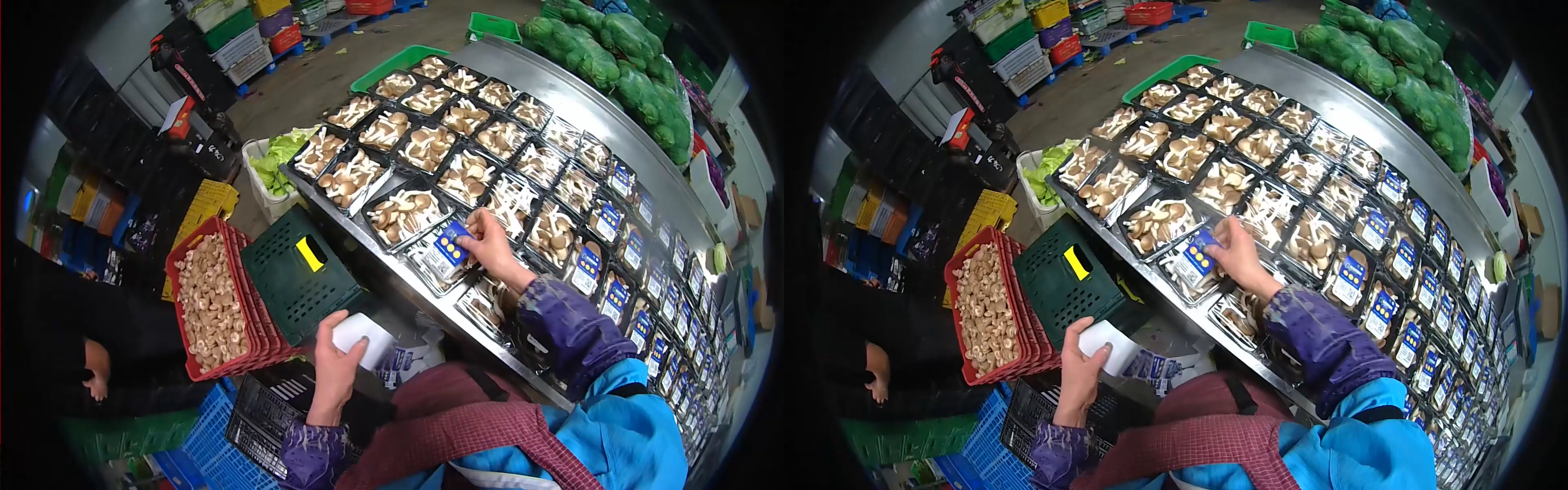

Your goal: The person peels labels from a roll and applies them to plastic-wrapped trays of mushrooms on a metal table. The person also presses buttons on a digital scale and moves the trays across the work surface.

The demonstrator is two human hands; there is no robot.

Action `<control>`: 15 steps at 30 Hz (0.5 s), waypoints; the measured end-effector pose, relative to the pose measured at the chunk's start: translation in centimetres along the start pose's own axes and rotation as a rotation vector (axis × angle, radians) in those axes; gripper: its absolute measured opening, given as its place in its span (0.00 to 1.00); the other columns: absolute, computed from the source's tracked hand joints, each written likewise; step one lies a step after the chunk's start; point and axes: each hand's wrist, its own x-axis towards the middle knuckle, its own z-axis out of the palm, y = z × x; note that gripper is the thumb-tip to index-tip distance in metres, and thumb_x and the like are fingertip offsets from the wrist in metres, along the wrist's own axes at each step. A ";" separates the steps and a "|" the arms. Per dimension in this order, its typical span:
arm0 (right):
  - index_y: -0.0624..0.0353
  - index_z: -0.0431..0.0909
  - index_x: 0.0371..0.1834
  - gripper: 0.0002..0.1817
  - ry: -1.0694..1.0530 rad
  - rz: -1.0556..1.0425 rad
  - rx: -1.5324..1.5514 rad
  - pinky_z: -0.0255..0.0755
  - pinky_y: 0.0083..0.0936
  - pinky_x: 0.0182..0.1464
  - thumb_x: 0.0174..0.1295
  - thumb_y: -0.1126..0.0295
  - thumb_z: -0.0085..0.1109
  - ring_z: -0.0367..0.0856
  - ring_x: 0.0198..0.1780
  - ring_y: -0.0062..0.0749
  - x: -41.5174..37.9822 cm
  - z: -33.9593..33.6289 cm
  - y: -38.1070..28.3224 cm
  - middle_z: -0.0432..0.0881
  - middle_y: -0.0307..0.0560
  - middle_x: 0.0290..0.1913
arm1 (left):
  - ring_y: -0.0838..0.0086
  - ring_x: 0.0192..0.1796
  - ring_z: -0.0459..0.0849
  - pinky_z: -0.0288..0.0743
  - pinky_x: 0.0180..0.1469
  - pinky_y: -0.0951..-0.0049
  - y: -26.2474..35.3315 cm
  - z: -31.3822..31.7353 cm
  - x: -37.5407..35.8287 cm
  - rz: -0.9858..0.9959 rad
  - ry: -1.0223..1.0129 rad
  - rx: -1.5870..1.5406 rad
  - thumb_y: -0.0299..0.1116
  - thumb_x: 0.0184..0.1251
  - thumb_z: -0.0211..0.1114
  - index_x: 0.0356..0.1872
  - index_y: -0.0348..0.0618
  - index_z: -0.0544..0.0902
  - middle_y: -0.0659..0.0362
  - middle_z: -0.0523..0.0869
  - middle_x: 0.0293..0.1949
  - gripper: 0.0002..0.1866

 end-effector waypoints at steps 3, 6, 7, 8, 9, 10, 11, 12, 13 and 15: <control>0.57 0.62 0.43 0.22 0.073 -0.261 -0.677 0.72 0.41 0.37 0.49 0.71 0.65 0.78 0.36 0.51 0.0 0.5 1.4 0.77 0.55 0.34 | 0.75 0.44 0.78 0.74 0.47 0.75 0.2 0.5 -0.5 -0.004 -0.068 -0.074 0.14 0.57 0.56 0.56 0.41 0.65 0.56 0.77 0.43 0.25; 0.56 0.64 0.47 0.25 0.106 -0.313 -1.003 0.73 0.39 0.33 0.48 0.65 0.65 0.79 0.39 0.47 -1.0 0.7 -1.3 0.71 0.51 0.44 | 0.75 0.45 0.77 0.73 0.49 0.75 1.9 0.7 -1.5 -0.087 -0.100 -0.207 0.14 0.57 0.56 0.55 0.40 0.68 0.56 0.77 0.43 0.24; 0.56 0.65 0.47 0.25 0.142 -0.330 -1.037 0.73 0.38 0.33 0.48 0.64 0.65 0.78 0.39 0.46 -1.2 0.7 -2.0 0.69 0.51 0.46 | 0.75 0.45 0.77 0.73 0.49 0.75 2.2 0.8 -1.5 -0.083 -0.089 -0.207 0.14 0.57 0.56 0.55 0.40 0.68 0.56 0.77 0.43 0.24; 0.57 0.66 0.46 0.23 0.093 -0.434 -0.877 0.73 0.39 0.36 0.48 0.63 0.64 0.78 0.41 0.47 -2.3 0.6 -3.0 0.69 0.52 0.46 | 0.75 0.45 0.78 0.73 0.49 0.75 2.5 0.9 -1.6 -0.073 -0.095 -0.265 0.13 0.57 0.55 0.55 0.40 0.68 0.56 0.78 0.43 0.23; 0.57 0.67 0.48 0.25 -0.016 -0.441 -0.748 0.73 0.40 0.41 0.49 0.61 0.64 0.76 0.45 0.48 -3.8 1.2 -4.9 0.69 0.52 0.49 | 0.74 0.46 0.78 0.73 0.49 0.74 2.7 0.9 -1.7 -0.066 -0.096 -0.323 0.13 0.57 0.55 0.56 0.40 0.68 0.55 0.78 0.43 0.23; 0.58 0.67 0.53 0.28 -0.321 -0.221 -0.459 0.70 0.38 0.50 0.50 0.59 0.65 0.74 0.50 0.47 -5.8 2.0 -7.5 0.70 0.52 0.53 | 0.73 0.46 0.79 0.74 0.49 0.73 3.0 0.8 -1.7 -0.075 -0.124 -0.406 0.14 0.59 0.54 0.56 0.40 0.68 0.55 0.77 0.44 0.23; 0.58 0.66 0.56 0.32 -0.513 -0.360 -0.158 0.67 0.33 0.55 0.50 0.58 0.66 0.72 0.53 0.42 -7.6 3.2 -7.9 0.70 0.51 0.56 | 0.72 0.48 0.78 0.74 0.50 0.71 3.2 0.6 -1.7 -0.086 -0.149 -0.492 0.18 0.62 0.54 0.58 0.40 0.67 0.55 0.77 0.46 0.22; 0.58 0.68 0.55 0.30 -0.691 -0.375 0.063 0.62 0.31 0.60 0.50 0.58 0.66 0.70 0.56 0.39 -9.4 4.5 -8.7 0.71 0.50 0.54 | 0.72 0.49 0.77 0.73 0.52 0.69 3.6 0.6 -1.6 -0.107 -0.129 -0.596 0.20 0.63 0.54 0.58 0.41 0.66 0.55 0.76 0.47 0.21; 0.62 0.71 0.51 0.24 -0.658 -0.586 -0.066 0.68 0.27 0.52 0.53 0.62 0.65 0.75 0.49 0.30 -10.7 5.6 -9.1 0.77 0.46 0.45 | 0.72 0.51 0.76 0.72 0.53 0.68 3.9 0.6 -1.6 -0.124 -0.115 -0.699 0.21 0.64 0.53 0.59 0.41 0.65 0.55 0.76 0.49 0.21; 0.65 0.74 0.45 0.17 -0.742 -0.085 -0.031 0.71 0.21 0.41 0.57 0.66 0.62 0.77 0.37 0.21 -12.6 6.4 -10.2 0.79 0.40 0.33 | 0.69 0.55 0.75 0.69 0.58 0.68 4.0 1.1 -2.2 -0.080 -0.067 -0.737 0.24 0.66 0.52 0.60 0.40 0.65 0.55 0.75 0.51 0.21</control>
